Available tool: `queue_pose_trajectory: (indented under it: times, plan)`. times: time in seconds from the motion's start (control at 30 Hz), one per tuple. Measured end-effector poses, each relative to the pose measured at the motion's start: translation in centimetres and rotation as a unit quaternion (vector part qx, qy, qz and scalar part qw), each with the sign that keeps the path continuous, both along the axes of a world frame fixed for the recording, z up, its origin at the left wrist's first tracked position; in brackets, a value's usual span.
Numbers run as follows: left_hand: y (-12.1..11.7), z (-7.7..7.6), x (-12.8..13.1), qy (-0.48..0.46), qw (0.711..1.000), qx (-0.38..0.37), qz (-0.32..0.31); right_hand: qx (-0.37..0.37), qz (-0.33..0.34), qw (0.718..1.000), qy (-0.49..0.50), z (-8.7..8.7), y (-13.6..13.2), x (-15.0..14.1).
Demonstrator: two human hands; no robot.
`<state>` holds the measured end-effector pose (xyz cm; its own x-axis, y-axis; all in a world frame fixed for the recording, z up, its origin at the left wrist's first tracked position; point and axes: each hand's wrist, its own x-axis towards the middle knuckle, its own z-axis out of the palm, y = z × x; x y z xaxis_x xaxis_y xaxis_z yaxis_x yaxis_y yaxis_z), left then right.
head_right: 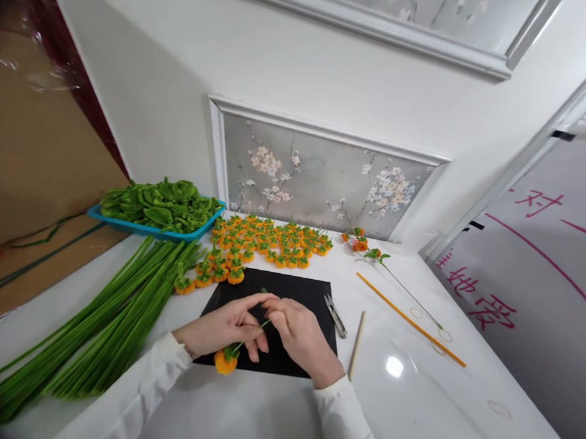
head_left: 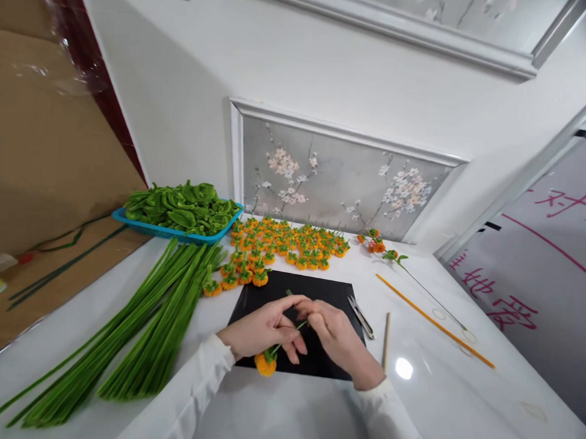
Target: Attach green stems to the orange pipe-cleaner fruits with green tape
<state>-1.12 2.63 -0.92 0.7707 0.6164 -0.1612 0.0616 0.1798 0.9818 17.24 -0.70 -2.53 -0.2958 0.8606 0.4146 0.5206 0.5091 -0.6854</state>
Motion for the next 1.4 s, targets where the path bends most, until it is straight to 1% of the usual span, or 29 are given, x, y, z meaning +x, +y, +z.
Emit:
queue_pose_trajectory:
  times: [0.07,0.17,0.33,0.57,0.73,0.83,0.9,0.97,1.07,1.13,1.17,1.23,1.3,1.4]
  plan:
    - [0.0,0.0,-0.1,-0.002,1.0,-0.001,0.005,-0.036,-0.006,0.998,0.051,0.3,0.0,0.5]
    - [-0.1,0.1,-0.1,-0.006,1.0,-0.008,0.001,-0.052,-0.001,0.997,0.061,0.5,-0.2,0.7]
    - [-0.2,0.5,-0.1,-0.016,1.0,-0.013,-0.015,0.0,0.028,1.0,0.003,0.3,-0.4,-0.4]
    - [-0.4,0.7,-0.1,-0.019,0.998,-0.054,-0.028,0.045,-0.004,0.997,-0.065,-0.4,-0.4,-1.1]
    - [-0.4,0.2,0.1,-0.038,0.995,-0.085,-0.032,0.061,-0.006,0.994,-0.095,-0.6,-0.4,-1.2]
    - [-0.3,0.1,0.2,-0.063,0.992,-0.107,-0.034,0.041,-0.007,0.997,-0.071,-0.4,-0.3,-1.1]
    - [-0.1,0.0,0.2,-0.085,0.99,-0.116,-0.018,0.005,-0.001,1.0,-0.011,-0.3,-0.1,-0.8]
    - [0.0,0.0,0.1,-0.103,0.986,-0.128,0.017,-0.04,0.007,0.996,0.078,-0.3,0.2,-0.5]
    - [0.3,-0.1,0.1,-0.128,0.975,-0.156,0.096,-0.096,0.001,0.974,0.205,-0.9,0.7,-0.1]
    - [0.5,-0.1,0.1,-0.161,0.961,-0.162,0.155,-0.114,-0.028,0.958,0.263,-1.3,0.9,-0.1]
    - [0.5,0.0,0.1,-0.18,0.955,-0.156,0.178,-0.123,-0.044,0.951,0.28,-1.3,0.9,-0.2]
    - [0.5,0.0,0.2,-0.208,0.948,-0.132,0.204,-0.142,-0.062,0.945,0.288,-1.2,0.8,-0.6]
    - [0.5,0.1,0.2,-0.212,0.95,-0.099,0.204,-0.146,-0.058,0.95,0.269,-0.8,0.6,-1.1]
    - [0.1,0.2,0.6,-0.195,0.962,-0.046,0.186,-0.124,-0.045,0.965,0.225,-0.3,0.4,-2.2]
